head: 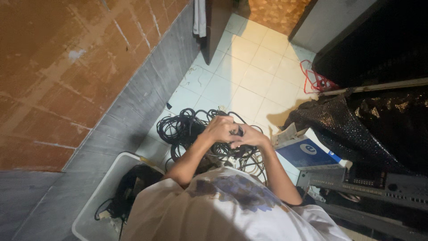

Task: The person sorts through and coils various power and audio cables by hand, placing some into a white plastic bin.

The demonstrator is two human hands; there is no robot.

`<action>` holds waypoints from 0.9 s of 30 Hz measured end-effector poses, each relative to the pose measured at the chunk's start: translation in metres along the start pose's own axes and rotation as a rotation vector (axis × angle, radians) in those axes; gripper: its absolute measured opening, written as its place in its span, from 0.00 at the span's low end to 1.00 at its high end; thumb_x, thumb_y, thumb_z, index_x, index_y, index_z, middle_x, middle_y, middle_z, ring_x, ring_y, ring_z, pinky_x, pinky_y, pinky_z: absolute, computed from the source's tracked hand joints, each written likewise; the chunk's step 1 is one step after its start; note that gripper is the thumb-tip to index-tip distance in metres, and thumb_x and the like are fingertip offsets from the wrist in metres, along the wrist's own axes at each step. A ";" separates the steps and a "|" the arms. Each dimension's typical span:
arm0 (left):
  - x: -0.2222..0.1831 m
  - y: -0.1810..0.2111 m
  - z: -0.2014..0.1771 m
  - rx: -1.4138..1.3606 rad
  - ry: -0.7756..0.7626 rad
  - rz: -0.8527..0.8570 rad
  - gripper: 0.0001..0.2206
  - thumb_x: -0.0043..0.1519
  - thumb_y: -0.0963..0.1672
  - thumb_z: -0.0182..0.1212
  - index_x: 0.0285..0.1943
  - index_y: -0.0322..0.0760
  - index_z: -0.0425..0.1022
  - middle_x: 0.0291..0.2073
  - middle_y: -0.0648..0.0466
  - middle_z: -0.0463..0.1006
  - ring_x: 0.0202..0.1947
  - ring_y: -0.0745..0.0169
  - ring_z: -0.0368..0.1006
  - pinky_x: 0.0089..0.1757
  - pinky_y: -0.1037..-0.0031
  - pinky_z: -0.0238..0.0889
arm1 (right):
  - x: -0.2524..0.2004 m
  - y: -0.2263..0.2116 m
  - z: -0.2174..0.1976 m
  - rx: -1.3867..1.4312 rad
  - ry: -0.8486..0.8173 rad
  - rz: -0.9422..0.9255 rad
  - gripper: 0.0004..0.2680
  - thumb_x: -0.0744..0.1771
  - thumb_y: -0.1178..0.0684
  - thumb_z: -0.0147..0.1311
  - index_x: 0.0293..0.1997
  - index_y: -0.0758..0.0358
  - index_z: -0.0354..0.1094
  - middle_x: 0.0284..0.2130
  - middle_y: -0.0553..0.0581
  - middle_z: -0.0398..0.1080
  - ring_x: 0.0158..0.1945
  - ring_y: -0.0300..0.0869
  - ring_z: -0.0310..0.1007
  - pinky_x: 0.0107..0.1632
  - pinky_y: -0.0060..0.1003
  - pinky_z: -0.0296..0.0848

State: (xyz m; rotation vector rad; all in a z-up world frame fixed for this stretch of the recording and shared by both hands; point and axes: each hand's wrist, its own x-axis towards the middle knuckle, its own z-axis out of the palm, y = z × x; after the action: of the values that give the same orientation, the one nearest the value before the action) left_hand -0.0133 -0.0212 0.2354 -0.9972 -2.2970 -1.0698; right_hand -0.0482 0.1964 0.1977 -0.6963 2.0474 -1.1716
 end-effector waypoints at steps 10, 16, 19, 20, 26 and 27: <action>0.018 0.005 0.036 -0.178 0.527 -0.311 0.16 0.58 0.47 0.73 0.26 0.35 0.71 0.16 0.51 0.72 0.16 0.60 0.68 0.24 0.68 0.60 | 0.034 0.025 0.065 0.091 0.169 -0.209 0.24 0.61 0.45 0.69 0.57 0.71 0.67 0.53 0.63 0.74 0.58 0.47 0.73 0.60 0.42 0.71; 0.016 0.000 0.026 -0.169 0.604 -0.408 0.10 0.61 0.43 0.69 0.29 0.35 0.73 0.17 0.53 0.71 0.18 0.59 0.69 0.27 0.68 0.62 | 0.046 0.043 0.077 0.086 0.260 -0.095 0.18 0.64 0.48 0.61 0.54 0.71 0.70 0.47 0.65 0.76 0.51 0.48 0.74 0.55 0.43 0.74; 0.007 -0.012 -0.005 -0.169 0.521 -0.285 0.05 0.61 0.41 0.67 0.37 0.33 0.76 0.33 0.48 0.76 0.34 0.54 0.74 0.37 0.67 0.68 | 0.049 0.040 0.078 0.028 0.352 -0.009 0.16 0.63 0.53 0.60 0.53 0.72 0.70 0.43 0.63 0.76 0.47 0.48 0.76 0.52 0.42 0.74; -0.001 -0.016 -0.016 -0.179 0.526 -0.300 0.05 0.61 0.40 0.67 0.39 0.33 0.76 0.36 0.48 0.75 0.38 0.53 0.74 0.40 0.67 0.68 | 0.049 0.037 0.077 0.005 0.392 0.007 0.16 0.62 0.55 0.59 0.53 0.72 0.69 0.43 0.62 0.75 0.47 0.48 0.75 0.51 0.41 0.73; -0.087 -0.036 -0.039 0.004 0.723 -0.471 0.10 0.60 0.38 0.64 0.50 0.32 0.76 0.49 0.44 0.73 0.54 0.47 0.71 0.56 0.63 0.64 | 0.052 0.011 0.077 0.314 0.404 -0.034 0.12 0.62 0.59 0.49 0.48 0.70 0.71 0.26 0.56 0.73 0.30 0.41 0.74 0.38 0.35 0.75; -0.106 -0.044 -0.036 0.067 0.779 -0.519 0.10 0.61 0.38 0.64 0.51 0.33 0.75 0.50 0.44 0.73 0.55 0.48 0.70 0.57 0.63 0.63 | 0.049 0.007 0.079 0.441 0.399 -0.034 0.12 0.62 0.59 0.49 0.47 0.70 0.71 0.25 0.55 0.71 0.29 0.40 0.72 0.37 0.34 0.73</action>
State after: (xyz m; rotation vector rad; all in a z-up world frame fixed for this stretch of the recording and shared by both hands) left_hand 0.0259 -0.1151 0.1704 0.0946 -1.9133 -1.2648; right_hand -0.0195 0.1229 0.1485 -0.2975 1.9784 -1.8225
